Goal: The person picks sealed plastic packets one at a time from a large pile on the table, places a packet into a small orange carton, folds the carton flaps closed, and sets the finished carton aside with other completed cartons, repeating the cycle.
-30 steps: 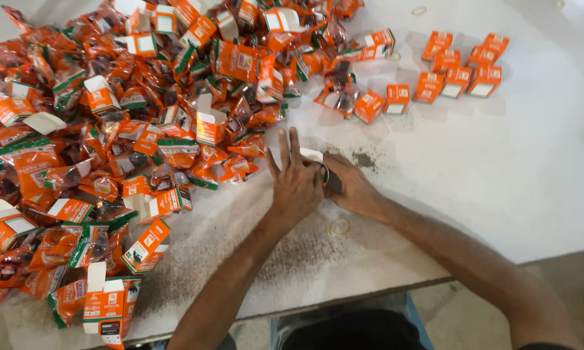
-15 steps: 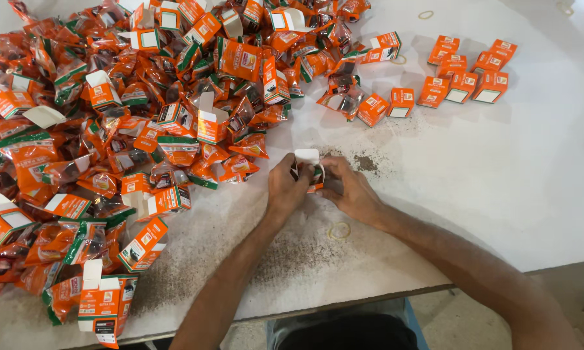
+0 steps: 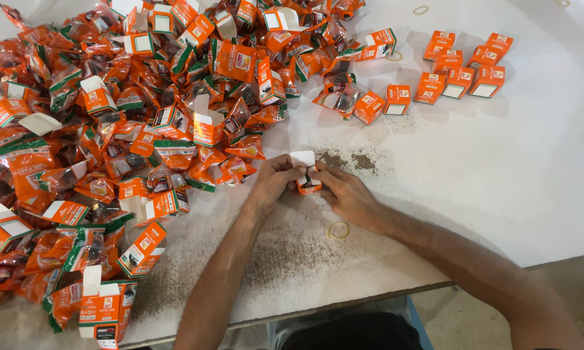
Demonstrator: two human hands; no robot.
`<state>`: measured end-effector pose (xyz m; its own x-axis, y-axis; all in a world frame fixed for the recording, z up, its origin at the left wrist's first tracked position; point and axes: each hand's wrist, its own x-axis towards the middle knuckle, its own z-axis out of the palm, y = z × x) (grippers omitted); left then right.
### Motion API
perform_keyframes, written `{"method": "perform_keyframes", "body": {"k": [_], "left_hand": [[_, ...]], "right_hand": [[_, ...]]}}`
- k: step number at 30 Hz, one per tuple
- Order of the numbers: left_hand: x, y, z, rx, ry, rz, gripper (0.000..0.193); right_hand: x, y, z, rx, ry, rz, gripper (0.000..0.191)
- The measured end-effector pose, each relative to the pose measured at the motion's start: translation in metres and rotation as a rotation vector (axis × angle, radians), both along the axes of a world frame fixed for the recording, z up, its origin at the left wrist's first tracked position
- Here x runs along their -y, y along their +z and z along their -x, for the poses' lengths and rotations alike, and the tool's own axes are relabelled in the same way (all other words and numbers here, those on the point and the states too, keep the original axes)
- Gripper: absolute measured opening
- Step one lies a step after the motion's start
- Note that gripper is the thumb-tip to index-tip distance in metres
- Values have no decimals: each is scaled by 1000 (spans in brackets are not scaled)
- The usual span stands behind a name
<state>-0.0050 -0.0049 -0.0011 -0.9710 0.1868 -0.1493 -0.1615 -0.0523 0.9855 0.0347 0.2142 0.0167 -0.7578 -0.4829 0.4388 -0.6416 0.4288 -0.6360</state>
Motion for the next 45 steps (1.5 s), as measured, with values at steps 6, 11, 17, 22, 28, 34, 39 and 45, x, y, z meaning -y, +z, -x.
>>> {"method": "perform_keyframes", "body": {"k": [6,11,17,22,28,34,39,45], "left_hand": [[-21,14,-27,-581,144,357,25],[-11,35,-54,-970,-61,445,31],[-11,38,-56,-821,-27,459,18],[-7,34,-56,-929,-82,510,20],[-10,38,-77,-1037,-99,789,40],[-12,41,-84,-1080,130,780,42],[-6,37,-86,-1095,237,808,40],[32,52,-82,-1019,529,1120,51]], "right_hand": [[1,10,-2,117,-36,10,46],[1,8,-1,204,-15,124,49],[1,10,0,180,6,98,50],[1,17,-1,165,21,118,49],[1,12,1,166,36,-31,66],[-16,8,48,-340,-51,-405,68],[-83,7,102,-431,-423,-478,64],[-107,6,102,-466,-682,-553,75]]}}
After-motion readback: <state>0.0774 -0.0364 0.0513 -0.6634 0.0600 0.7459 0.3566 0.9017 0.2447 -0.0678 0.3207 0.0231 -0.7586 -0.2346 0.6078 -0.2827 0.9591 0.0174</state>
